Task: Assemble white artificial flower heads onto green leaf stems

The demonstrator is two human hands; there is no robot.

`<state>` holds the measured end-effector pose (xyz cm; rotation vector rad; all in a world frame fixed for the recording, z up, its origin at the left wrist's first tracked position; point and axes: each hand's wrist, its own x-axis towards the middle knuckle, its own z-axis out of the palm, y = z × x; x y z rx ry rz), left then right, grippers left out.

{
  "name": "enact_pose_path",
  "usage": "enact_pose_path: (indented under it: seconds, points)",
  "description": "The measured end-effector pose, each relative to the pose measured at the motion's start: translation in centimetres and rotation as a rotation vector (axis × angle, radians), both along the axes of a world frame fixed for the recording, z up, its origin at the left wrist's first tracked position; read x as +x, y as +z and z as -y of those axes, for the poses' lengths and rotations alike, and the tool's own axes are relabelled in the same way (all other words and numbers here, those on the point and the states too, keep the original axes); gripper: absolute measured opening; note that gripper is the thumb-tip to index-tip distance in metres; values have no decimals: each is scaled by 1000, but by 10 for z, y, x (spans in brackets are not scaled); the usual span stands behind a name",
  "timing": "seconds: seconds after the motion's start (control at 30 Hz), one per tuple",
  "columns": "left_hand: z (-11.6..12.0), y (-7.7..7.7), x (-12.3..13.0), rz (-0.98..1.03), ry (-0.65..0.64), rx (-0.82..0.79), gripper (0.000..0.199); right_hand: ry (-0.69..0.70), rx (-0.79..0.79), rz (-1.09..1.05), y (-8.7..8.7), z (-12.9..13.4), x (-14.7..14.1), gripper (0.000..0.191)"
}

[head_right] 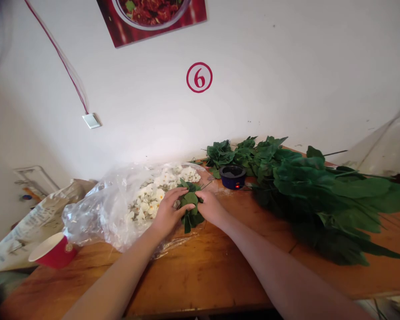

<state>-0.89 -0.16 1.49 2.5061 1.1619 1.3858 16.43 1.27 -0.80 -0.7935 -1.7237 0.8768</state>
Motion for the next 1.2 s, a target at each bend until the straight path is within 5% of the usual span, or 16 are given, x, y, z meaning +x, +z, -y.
enact_pose_path:
  seconds: [0.2,0.3,0.43,0.7,0.87,1.07,1.2]
  points:
    - [8,1,2,-90,29,167,34,-45,27,6,-1,-2,0,16]
    - [14,-1,3,-87,-74,202,26,-47,22,5,-4,-5,0,12]
    - [15,-4,4,-86,-198,149,27,-47,24,17,-6,-7,-2,11]
    - [-1,-13,1,193,95,-41,17,-56,61,74,1,1,-5,18]
    - [-10,-17,-6,217,-16,-85,21,-55,65,84,5,5,-4,20]
    - [-16,-19,-14,399,-215,-319,38,2,48,61,5,7,-1,20]
    - [-11,-10,-12,167,-209,-335,45,-24,40,98,2,4,1,22]
